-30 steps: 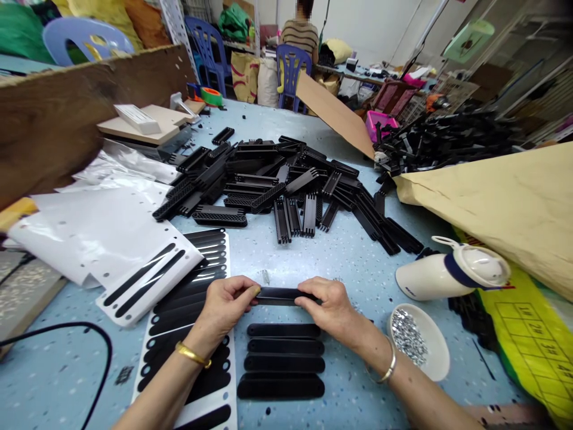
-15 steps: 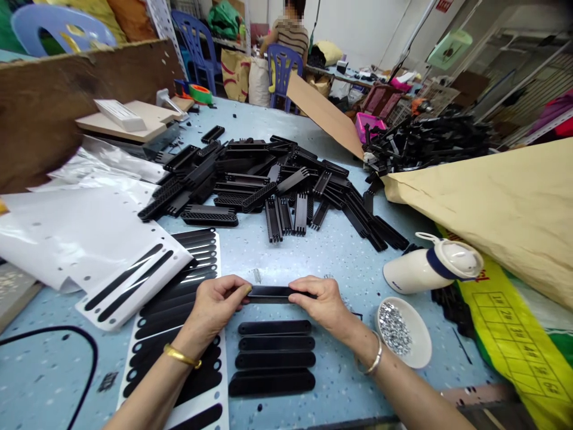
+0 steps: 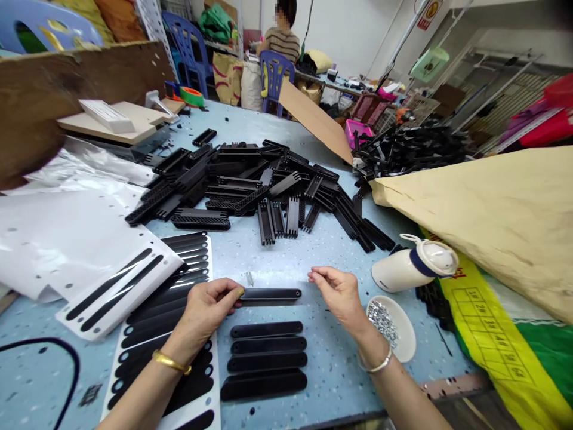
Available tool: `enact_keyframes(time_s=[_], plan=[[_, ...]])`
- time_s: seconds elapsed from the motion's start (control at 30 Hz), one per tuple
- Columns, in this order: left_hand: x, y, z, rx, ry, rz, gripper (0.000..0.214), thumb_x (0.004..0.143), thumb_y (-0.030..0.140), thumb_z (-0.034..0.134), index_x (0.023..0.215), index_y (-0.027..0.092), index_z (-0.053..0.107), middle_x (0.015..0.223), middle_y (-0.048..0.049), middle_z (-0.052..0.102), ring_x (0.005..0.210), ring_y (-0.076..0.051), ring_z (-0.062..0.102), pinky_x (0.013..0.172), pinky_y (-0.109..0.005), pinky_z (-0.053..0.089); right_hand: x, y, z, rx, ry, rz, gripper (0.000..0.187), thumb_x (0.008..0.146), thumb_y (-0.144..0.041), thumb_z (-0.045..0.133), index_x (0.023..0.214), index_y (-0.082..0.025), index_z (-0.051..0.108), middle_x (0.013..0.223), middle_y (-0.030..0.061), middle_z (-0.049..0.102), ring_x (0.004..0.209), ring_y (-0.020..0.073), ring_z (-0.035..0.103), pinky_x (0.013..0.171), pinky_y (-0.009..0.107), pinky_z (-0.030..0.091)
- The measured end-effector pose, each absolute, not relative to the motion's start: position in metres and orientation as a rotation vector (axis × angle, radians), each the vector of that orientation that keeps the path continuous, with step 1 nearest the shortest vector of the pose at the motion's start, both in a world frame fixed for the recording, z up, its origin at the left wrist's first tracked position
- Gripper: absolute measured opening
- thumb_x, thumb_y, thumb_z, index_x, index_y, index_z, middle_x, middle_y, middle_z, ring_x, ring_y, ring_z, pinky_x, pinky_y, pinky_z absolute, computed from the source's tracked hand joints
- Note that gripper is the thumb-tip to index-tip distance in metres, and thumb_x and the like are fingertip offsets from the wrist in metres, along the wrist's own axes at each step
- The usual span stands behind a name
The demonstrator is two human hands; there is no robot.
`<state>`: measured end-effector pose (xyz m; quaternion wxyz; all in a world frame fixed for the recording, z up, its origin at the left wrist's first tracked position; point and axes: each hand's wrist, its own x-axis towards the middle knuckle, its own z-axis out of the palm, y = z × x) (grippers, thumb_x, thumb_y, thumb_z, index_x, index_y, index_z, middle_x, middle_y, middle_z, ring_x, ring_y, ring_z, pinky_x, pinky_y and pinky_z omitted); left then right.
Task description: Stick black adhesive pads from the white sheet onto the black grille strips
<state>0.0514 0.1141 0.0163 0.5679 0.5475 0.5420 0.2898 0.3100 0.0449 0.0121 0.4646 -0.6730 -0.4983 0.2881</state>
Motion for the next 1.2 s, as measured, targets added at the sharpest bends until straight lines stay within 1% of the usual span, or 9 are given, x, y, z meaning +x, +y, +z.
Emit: enact_keyframes(time_s=[0.17,0.27,0.37,0.57,0.77,0.9,1.03,1.1,1.2], plan=[[0.05,0.115,0.018,1.331,1.258,0.659,0.028,0.069,0.044,0.069,0.069,0.016,0.071,0.057,-0.0014,0.067,0.056,-0.016,0.062,0.051,-0.022,0.048,0.302,0.041,0.005,-1.68,-1.301,0.768,0.022,0.086,-0.03,0.057,0.079,-0.016,0.072,0.055,0.0027,0.069,0.048,0.0171,0.066,0.049,0.026,0.052],[0.049,0.115,0.018,1.446,1.26,0.625,0.032,0.073,0.046,0.063,0.072,0.015,0.071,0.058,-0.0024,0.067,0.057,-0.018,0.063,0.052,-0.024,0.049,0.288,0.042,-0.001,-1.69,-1.336,0.783,0.02,0.085,-0.03,0.058,0.076,-0.016,0.071,0.056,0.0018,0.067,0.048,0.0158,0.064,0.045,0.023,0.049],[0.048,0.115,0.019,1.552,1.258,0.596,0.033,0.074,0.047,0.059,0.07,0.016,0.07,0.055,-0.0024,0.066,0.054,-0.018,0.061,0.052,-0.025,0.048,0.278,0.041,-0.006,-1.71,-1.369,0.733,0.014,0.08,-0.024,0.064,0.068,-0.017,0.067,0.059,0.0017,0.064,0.051,0.0148,0.063,0.046,0.022,0.046],[0.044,0.108,0.034,1.824,1.249,0.56,0.026,0.073,0.038,0.058,0.059,0.019,0.07,0.054,-0.0025,0.066,0.056,-0.02,0.058,0.059,-0.029,0.042,0.277,0.027,0.001,-1.705,-1.496,0.635,0.03,0.087,-0.02,0.051,0.057,-0.018,0.058,0.061,0.0014,0.059,0.055,0.013,0.059,0.053,0.023,0.044],[0.059,0.102,0.032,2.089,1.126,0.542,0.029,0.074,0.041,0.065,0.089,0.018,0.076,0.086,-0.0086,0.076,0.079,-0.025,0.067,0.072,-0.03,0.047,0.268,0.033,0.001,-1.727,-1.59,0.527,0.018,0.081,-0.03,0.067,0.067,-0.018,0.07,0.064,0.0024,0.066,0.061,0.0146,0.06,0.06,0.024,0.044],[0.074,0.108,0.025,2.126,1.003,0.476,0.024,0.08,0.033,0.058,0.065,0.02,0.071,0.061,-0.0001,0.071,0.061,-0.017,0.065,0.059,-0.022,0.046,0.256,0.043,-0.007,-1.747,-1.669,0.48,0.029,0.079,-0.03,0.07,0.053,-0.019,0.064,0.056,0.0003,0.063,0.056,0.013,0.058,0.056,0.023,0.04],[0.076,0.106,0.033,2.233,1.004,0.452,0.026,0.082,0.026,0.053,0.063,0.018,0.069,0.057,-0.0028,0.069,0.058,-0.019,0.065,0.058,-0.026,0.047,0.256,0.041,-0.004,-1.788,-1.742,0.385,0.038,0.089,-0.026,0.058,0.051,-0.019,0.059,0.054,0.0007,0.06,0.055,0.013,0.055,0.057,0.024,0.037],[0.073,0.095,0.038,2.306,0.994,0.451,0.023,0.082,0.019,0.051,0.072,0.018,0.071,0.069,-0.0082,0.074,0.072,-0.026,0.069,0.072,-0.036,0.051,0.256,0.039,-0.001,-1.812,-1.765,0.33,0.034,0.091,-0.025,0.053,0.059,-0.018,0.063,0.06,0.0024,0.062,0.059,0.0143,0.056,0.059,0.025,0.037],[0.066,0.069,0.031,2.45,0.958,0.509,0.031,0.084,0.018,0.05,0.108,0.015,0.069,0.116,-0.0177,0.07,0.115,-0.037,0.059,0.098,-0.054,0.041,0.247,0.036,-0.001,-1.826,-1.823,0.259,0.022,0.09,-0.024,0.055,0.074,-0.018,0.068,0.072,0.0055,0.066,0.071,0.0174,0.059,0.067,0.027,0.038]])
